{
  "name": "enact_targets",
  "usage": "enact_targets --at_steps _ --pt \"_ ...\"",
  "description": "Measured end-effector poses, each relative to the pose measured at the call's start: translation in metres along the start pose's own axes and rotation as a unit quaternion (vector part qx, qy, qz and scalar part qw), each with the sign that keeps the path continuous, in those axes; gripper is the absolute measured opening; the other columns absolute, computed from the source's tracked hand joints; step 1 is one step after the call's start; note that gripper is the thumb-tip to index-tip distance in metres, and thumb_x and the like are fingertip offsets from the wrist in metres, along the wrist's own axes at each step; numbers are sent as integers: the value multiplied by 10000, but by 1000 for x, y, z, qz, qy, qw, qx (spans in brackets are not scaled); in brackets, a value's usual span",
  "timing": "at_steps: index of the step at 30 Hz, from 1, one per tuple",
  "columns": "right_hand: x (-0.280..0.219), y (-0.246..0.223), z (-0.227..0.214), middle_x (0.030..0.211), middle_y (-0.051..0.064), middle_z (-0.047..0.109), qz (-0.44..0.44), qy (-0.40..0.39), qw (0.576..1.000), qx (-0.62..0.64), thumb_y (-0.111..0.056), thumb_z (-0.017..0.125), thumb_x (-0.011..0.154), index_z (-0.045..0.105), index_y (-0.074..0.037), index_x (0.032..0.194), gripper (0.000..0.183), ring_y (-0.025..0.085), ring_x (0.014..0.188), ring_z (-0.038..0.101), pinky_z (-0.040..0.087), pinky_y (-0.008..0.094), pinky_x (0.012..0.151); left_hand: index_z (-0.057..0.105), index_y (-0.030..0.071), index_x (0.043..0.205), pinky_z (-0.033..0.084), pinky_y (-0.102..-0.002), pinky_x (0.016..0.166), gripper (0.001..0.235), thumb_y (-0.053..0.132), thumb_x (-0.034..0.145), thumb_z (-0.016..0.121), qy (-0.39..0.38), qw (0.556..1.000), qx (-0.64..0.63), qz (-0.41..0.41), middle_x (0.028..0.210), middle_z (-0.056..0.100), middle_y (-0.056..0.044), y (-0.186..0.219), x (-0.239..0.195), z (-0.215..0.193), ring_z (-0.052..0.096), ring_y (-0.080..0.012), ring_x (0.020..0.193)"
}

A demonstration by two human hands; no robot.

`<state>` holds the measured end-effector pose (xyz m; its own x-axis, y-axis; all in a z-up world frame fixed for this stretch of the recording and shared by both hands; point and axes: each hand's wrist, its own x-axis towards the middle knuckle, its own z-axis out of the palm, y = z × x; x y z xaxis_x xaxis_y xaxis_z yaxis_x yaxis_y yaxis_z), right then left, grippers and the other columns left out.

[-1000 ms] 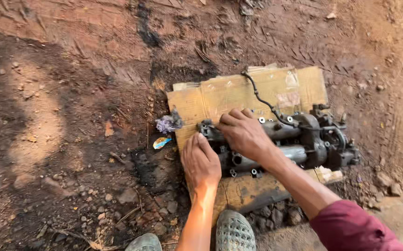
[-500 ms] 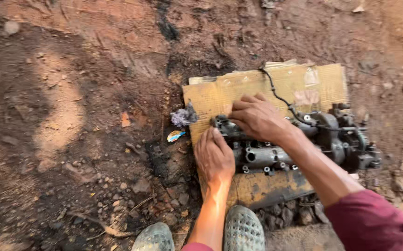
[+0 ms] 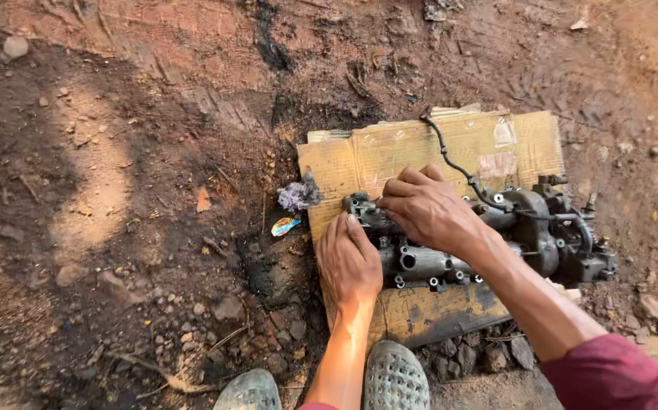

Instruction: The person scrubs a dirty metal engine manifold resting on a piece of cardboard using a wire brush. They hold the part steady with one hand while vigorously scrubbing the surface with the other, focusing on removing grime from the exterior and openings.

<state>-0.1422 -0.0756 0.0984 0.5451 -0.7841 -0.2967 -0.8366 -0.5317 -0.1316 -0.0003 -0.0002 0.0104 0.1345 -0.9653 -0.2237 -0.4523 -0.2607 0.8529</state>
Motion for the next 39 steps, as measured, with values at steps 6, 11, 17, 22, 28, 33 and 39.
enact_targets --at_steps 6,11,17,22,28,33,39 --pt "-5 2 -1 939 24 631 2 15 999 49 -211 669 888 751 -122 1052 204 248 976 569 402 414 842 658 -58 1237 369 -498 1104 540 322 1094 302 4 1000 -9 1 1293 664 -228 1 2 7 578 -390 1244" --pt "-13 -1 5 977 14 639 26 52 997 46 -238 658 931 749 -131 1059 190 234 998 573 409 401 865 661 -53 1219 377 -500 1112 544 325 1096 290 9 1000 -14 3 1279 672 -219 -3 0 9 587 -384 1247" --pt "1 -1 5 994 3 651 9 30 999 30 -254 655 898 752 -139 1052 215 227 1015 570 407 409 885 674 -37 1201 411 -481 1079 530 331 1088 309 7 1000 -18 -17 1262 682 -198 4 1 3 600 -379 1204" --pt "6 11 7 989 5 652 4 -4 1000 15 -231 656 916 747 -131 1064 200 225 1022 572 408 412 899 683 -39 1183 410 -493 1059 519 329 1083 332 18 1000 -9 2 1252 687 -202 8 -2 6 598 -387 1201" --pt "-20 -6 12 951 18 639 61 -7 998 -34 -245 672 911 752 -143 1054 193 236 975 561 409 415 888 671 -60 1188 403 -495 1077 517 315 1090 329 25 1000 -14 11 1244 681 -222 -2 0 3 596 -400 1199" --pt "-32 -36 13 984 16 633 96 109 988 -48 -189 694 836 744 -111 1074 255 234 1019 565 406 405 873 668 -74 1186 405 -509 1055 510 300 1088 334 25 999 -19 16 1218 681 -239 6 3 1 601 -417 1158" --pt "-26 -25 21 1003 36 640 81 71 993 -42 -182 703 760 747 -154 1034 279 264 1032 565 436 451 838 696 -15 943 499 -564 833 449 297 1043 390 -19 999 -15 -44 988 699 -274 11 7 -3 639 -489 928"
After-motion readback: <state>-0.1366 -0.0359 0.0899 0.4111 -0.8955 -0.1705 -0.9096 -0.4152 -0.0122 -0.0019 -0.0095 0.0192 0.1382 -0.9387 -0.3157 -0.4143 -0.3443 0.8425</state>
